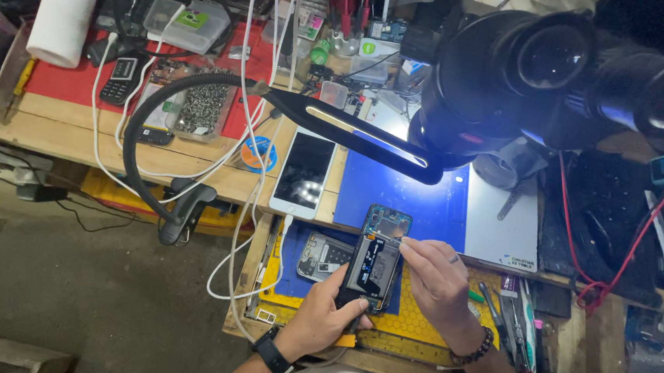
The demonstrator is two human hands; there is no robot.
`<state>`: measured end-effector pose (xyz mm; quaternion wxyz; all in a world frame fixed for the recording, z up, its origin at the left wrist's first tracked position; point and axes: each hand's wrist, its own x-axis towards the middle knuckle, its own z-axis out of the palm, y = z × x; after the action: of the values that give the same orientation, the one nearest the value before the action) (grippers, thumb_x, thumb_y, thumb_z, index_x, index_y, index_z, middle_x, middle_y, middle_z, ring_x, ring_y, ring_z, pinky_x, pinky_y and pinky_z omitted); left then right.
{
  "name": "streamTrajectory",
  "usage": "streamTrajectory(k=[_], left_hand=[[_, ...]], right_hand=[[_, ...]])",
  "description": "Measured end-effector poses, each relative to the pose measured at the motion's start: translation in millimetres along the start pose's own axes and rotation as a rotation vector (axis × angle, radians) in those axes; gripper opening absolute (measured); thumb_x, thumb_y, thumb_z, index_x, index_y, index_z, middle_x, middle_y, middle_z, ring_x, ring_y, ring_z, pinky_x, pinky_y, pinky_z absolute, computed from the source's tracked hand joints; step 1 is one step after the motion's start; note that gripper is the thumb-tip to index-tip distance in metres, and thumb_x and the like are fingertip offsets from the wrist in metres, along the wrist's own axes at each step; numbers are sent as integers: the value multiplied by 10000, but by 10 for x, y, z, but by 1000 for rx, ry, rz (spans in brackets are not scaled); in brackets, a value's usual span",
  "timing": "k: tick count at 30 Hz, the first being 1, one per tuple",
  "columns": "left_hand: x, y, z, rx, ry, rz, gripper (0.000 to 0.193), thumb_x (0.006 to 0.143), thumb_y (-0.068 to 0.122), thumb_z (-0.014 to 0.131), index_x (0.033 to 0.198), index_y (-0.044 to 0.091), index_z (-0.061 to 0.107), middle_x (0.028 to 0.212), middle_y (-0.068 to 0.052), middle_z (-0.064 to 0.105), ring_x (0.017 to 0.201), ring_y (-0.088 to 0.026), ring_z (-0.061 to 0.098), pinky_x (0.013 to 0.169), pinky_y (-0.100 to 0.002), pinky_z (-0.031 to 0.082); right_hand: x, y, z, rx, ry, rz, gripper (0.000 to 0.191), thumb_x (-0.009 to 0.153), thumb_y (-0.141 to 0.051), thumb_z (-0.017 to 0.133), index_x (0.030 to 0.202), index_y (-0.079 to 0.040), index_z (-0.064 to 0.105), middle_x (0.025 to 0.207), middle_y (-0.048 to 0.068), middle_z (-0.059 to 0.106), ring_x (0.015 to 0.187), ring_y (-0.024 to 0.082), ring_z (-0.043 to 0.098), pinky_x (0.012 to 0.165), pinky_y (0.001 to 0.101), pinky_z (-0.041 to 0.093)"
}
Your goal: The person works on a disassembled smartphone under a microscope, using tweezers to adjust internal components and a small brush to clean the motherboard. They also handle a white smartphone and a charging cable while working at a cluttered electronics repair bench.
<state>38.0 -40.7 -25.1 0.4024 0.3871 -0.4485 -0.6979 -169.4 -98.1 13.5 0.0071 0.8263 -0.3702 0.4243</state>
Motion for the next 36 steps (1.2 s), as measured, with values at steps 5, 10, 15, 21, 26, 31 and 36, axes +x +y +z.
streamTrajectory(k=[5, 10, 15, 21, 26, 31, 36], left_hand=[[0, -18, 4, -36, 10, -33, 522, 950, 7, 593, 1453, -8, 454, 1004, -74, 704, 767, -132, 749, 695, -260, 621], [7, -25, 21, -45, 12, -45, 525, 944, 3, 594, 1450, 4, 456, 989, -73, 692, 769, -133, 752, 697, -259, 624], [-5, -19, 17, -24, 7, -26, 526, 942, -5, 597, 1448, 9, 455, 1010, -58, 705, 770, -134, 751, 696, -253, 615], [-22, -17, 4, -89, 0, -21, 549, 948, -14, 596, 1473, 10, 438, 1025, -71, 693, 768, -122, 727, 704, -262, 619], [-57, 9, -32, -76, -2, -23, 536, 950, 2, 586, 1464, 14, 436, 1026, -79, 712, 769, -133, 745, 706, -262, 619], [-82, 10, -62, -34, -28, 23, 434, 968, 13, 585, 1388, -16, 479, 1015, -77, 710, 781, -142, 755, 705, -263, 616], [-93, 1, -75, -79, -45, 51, 435, 970, 16, 579, 1392, -5, 475, 1016, -59, 693, 789, -131, 747, 718, -263, 615]], right_hand=[[-22, 6, -5, 15, -7, 11, 320, 736, 152, 708, 1035, 40, 711, 1037, 139, 735, 923, 305, 700, 798, 395, 569], [-41, 22, -5, 11, 1, 10, 307, 747, 137, 727, 1035, 32, 710, 1036, 132, 736, 918, 301, 701, 785, 389, 566], [-32, 8, -6, 11, 7, 26, 318, 732, 138, 725, 1028, 25, 714, 1032, 129, 738, 914, 298, 702, 784, 387, 568], [-15, -27, 5, 24, 15, 29, 319, 723, 147, 717, 1024, 40, 713, 1017, 143, 736, 912, 311, 704, 794, 393, 568], [-1, -59, 51, 22, 32, 47, 274, 746, 154, 718, 997, 44, 717, 988, 151, 736, 893, 309, 712, 786, 380, 574], [-11, -91, 83, 22, 36, 51, 254, 767, 144, 724, 997, 35, 719, 992, 142, 739, 900, 298, 718, 788, 363, 578], [-11, -108, 95, 24, 38, 50, 250, 767, 135, 728, 992, 26, 717, 999, 135, 743, 910, 296, 716, 795, 363, 574]])
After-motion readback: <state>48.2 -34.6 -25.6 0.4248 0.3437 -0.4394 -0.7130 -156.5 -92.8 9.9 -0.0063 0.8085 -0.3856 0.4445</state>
